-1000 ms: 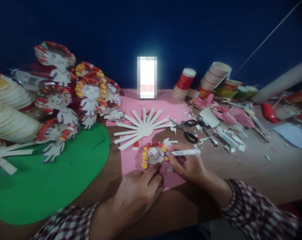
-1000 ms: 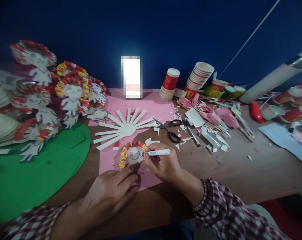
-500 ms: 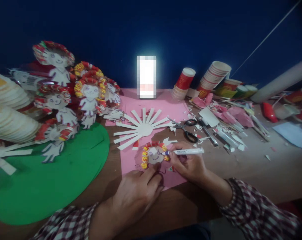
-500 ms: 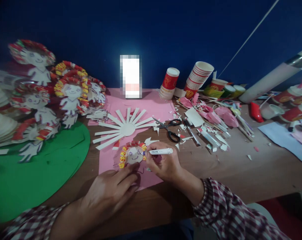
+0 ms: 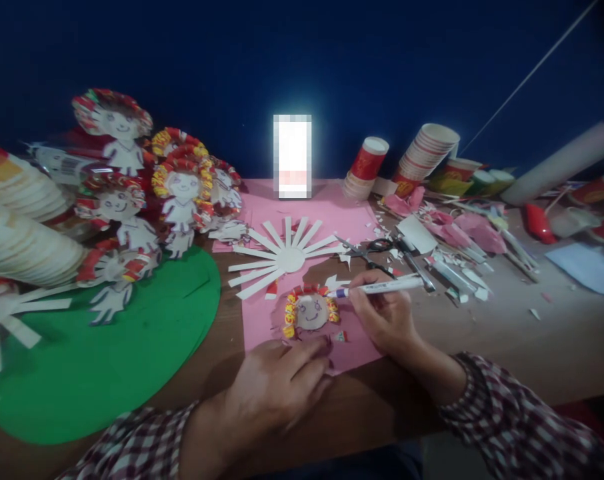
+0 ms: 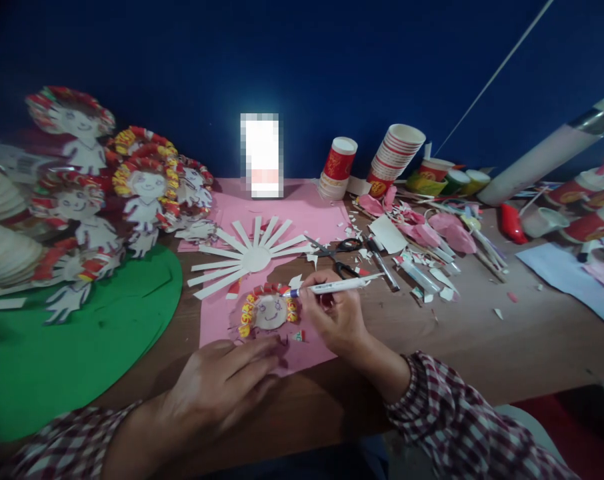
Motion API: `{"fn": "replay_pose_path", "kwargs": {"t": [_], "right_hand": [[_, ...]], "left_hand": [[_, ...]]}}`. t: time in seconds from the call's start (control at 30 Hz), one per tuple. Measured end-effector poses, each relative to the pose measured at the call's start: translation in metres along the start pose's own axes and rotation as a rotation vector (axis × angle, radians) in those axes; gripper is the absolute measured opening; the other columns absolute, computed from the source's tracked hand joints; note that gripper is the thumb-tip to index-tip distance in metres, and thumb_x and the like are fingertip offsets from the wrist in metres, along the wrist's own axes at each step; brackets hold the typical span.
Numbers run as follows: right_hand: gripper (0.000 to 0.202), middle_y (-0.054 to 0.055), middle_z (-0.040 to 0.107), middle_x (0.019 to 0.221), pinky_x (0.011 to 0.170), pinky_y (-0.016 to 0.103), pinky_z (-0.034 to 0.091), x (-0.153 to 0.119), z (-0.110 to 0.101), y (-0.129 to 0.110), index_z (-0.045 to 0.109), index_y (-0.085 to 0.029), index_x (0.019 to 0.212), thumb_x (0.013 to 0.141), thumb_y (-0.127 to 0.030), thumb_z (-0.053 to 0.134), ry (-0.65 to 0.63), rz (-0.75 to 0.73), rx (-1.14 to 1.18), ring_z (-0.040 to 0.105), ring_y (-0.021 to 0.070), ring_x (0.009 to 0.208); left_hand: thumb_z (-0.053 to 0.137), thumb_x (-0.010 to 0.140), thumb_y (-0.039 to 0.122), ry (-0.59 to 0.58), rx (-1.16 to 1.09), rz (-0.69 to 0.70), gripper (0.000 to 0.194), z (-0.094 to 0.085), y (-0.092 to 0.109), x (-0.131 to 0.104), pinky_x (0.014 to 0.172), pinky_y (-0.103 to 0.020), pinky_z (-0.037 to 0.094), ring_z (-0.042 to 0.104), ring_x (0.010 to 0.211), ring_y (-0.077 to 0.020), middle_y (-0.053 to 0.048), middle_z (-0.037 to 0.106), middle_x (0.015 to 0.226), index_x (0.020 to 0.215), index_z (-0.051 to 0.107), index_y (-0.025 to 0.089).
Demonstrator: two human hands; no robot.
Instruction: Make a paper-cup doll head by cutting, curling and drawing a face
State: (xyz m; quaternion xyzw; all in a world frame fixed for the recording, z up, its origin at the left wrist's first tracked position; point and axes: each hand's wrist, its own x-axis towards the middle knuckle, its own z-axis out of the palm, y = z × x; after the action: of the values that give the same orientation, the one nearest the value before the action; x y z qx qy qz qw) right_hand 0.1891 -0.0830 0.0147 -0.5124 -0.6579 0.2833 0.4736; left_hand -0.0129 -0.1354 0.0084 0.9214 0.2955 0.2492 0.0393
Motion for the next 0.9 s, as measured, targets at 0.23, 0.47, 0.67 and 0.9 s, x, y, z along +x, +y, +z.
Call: {"fn": "replay_pose_path", "kwargs": {"t": [0.23, 0.47, 0.67, 0.9], "right_hand": [[0.009, -0.002, 0.056, 0.065, 0.048, 0.020, 0.042, 0.003, 0.002, 0.005, 0.057, -0.018, 0.083, 0.086, -0.027, 0.058, 0.043, 0.103, 0.202, 0.050, 0.0092, 0.053], [0.010, -0.002, 0.056, 0.066, 0.050, 0.020, 0.040, 0.000, 0.001, 0.005, 0.057, -0.018, 0.082, 0.087, -0.026, 0.056, -0.016, 0.079, 0.104, 0.049, 0.0092, 0.054], [0.008, -0.003, 0.056, 0.064, 0.049, 0.020, 0.040, -0.003, 0.001, 0.004, 0.056, -0.019, 0.079, 0.086, -0.023, 0.056, -0.080, 0.005, 0.056, 0.051, 0.0089, 0.053], [0.004, -0.002, 0.059, 0.061, 0.048, 0.021, 0.043, -0.010, 0.004, 0.010, 0.056, -0.019, 0.084, 0.086, -0.022, 0.056, -0.149, 0.040, 0.089, 0.056, 0.0110, 0.051]], "left_hand": [[0.045, 0.095, 0.031, -0.136, -0.089, 0.168, 0.021, 0.000, 0.004, 0.002, 0.058, -0.022, 0.050, 0.062, 0.065, -0.0114, -0.003, 0.069, 0.076, 0.090, 0.060, 0.018], [0.042, 0.095, 0.029, -0.177, -0.153, 0.126, 0.021, -0.001, 0.001, 0.005, 0.059, -0.022, 0.048, 0.062, 0.065, -0.0112, 0.000, 0.066, 0.072, 0.092, 0.060, 0.019], [0.045, 0.094, 0.027, -0.133, -0.183, 0.105, 0.018, 0.000, 0.000, 0.004, 0.057, -0.025, 0.046, 0.062, 0.064, -0.0124, 0.000, 0.066, 0.072, 0.088, 0.060, 0.018], [0.046, 0.093, 0.026, -0.085, -0.116, 0.101, 0.019, 0.001, 0.002, 0.002, 0.055, -0.024, 0.044, 0.060, 0.062, -0.0120, 0.000, 0.064, 0.068, 0.086, 0.061, 0.018]]}}
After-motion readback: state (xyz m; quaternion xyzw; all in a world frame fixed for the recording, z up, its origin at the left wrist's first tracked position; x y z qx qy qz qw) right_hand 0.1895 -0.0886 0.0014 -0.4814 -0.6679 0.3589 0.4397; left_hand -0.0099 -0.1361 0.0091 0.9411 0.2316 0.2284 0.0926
